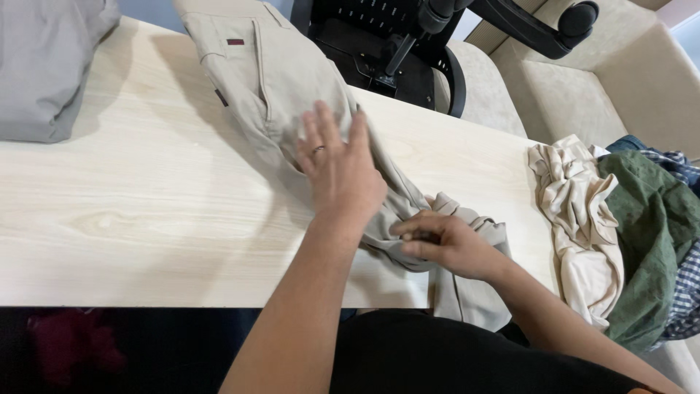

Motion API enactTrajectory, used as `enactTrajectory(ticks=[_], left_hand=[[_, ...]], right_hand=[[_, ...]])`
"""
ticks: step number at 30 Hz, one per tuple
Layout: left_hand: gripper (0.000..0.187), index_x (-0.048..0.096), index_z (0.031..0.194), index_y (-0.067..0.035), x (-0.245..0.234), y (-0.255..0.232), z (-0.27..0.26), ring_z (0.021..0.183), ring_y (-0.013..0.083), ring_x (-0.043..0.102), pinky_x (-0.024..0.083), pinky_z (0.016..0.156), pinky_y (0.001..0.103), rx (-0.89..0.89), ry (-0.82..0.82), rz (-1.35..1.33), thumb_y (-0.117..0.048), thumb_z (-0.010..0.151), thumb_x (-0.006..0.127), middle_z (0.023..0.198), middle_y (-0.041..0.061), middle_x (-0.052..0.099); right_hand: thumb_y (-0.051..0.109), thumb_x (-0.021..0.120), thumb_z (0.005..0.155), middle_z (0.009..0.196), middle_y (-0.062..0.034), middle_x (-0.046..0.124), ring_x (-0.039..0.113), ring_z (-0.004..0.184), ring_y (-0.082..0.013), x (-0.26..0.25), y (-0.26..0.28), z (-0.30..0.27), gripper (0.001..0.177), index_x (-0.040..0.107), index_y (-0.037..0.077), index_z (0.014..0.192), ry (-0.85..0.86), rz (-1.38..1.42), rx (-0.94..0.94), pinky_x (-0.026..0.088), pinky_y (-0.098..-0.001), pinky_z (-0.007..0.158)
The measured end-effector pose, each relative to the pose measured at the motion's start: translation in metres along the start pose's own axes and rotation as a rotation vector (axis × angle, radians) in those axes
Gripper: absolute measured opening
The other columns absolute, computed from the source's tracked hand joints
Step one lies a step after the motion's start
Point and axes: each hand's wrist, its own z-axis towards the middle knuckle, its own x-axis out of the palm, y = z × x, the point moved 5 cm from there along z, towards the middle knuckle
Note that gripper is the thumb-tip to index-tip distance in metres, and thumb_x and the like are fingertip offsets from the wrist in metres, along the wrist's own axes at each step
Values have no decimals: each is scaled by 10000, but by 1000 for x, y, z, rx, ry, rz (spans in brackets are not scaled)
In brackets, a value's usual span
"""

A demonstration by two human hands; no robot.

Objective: The person folds a pair of light grey shorts and a pair of beige trousers on a light wooden table. They smooth the fabric, fold the legs, and then fold the garments into compact rectangles.

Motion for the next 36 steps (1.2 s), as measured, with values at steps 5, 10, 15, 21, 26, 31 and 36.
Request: enactTrajectory(ticks=[5,10,15,21,26,31,36], left_hand=[[561,487,1453,-347,26,10,1,1525,369,-97,-129,1181,604,153,275,185,-64,968,462,1661,167,-74],[381,638,1323,-307,30,32,3,1559,283,-14,-96,1193,637,48,328,273,-214,987,486,1690,94,2],[289,723,1197,-272,31,26,7,1561,333,97,-22,1202,681,49,262,353,-248,1007,508,1691,127,113],[255,724,1159,-230,38,22,19,1511,368,204,65,1152,731,48,138,383,-216,968,556,1619,167,273],[357,625,1292,-226,39,-8,49,1465,350,313,163,1130,774,-53,61,146,-373,977,543,1520,156,371],[328,581,1285,-196,26,-51,63,1324,338,507,279,1099,749,8,-182,46,-374,1023,494,1522,135,392],[351,558,1327,-194,20,-41,66,1264,330,563,262,1102,741,-64,-169,33,-341,1010,531,1520,120,388]], right_hand=[[71,597,802,1246,-135,656,654,1055,-276,-35,-49,-26,621,590,131,1421,-435,143,335,540,-383,945],[202,860,634,1578,-216,262,254,1400,-423,-42,-76,-34,1117,300,121,1597,-168,-485,331,280,-531,1081],[107,799,663,1490,-138,449,411,1370,-376,-34,-96,-45,730,599,185,1361,-306,-456,476,405,-474,1118],[139,725,840,1122,-110,740,716,1047,-301,-80,-124,-19,326,688,114,1163,-462,-410,416,546,-402,944],[73,736,848,1119,-182,702,658,1072,-375,-171,-100,-10,280,700,61,1125,-897,-613,165,508,-467,930],[-44,704,854,1129,-165,628,629,1048,-365,-231,-44,-39,252,666,33,1091,-1204,-787,-51,500,-470,893],[27,744,802,1146,-185,666,653,1080,-339,-232,-27,-43,434,658,46,1227,-840,-663,-15,513,-451,959]])
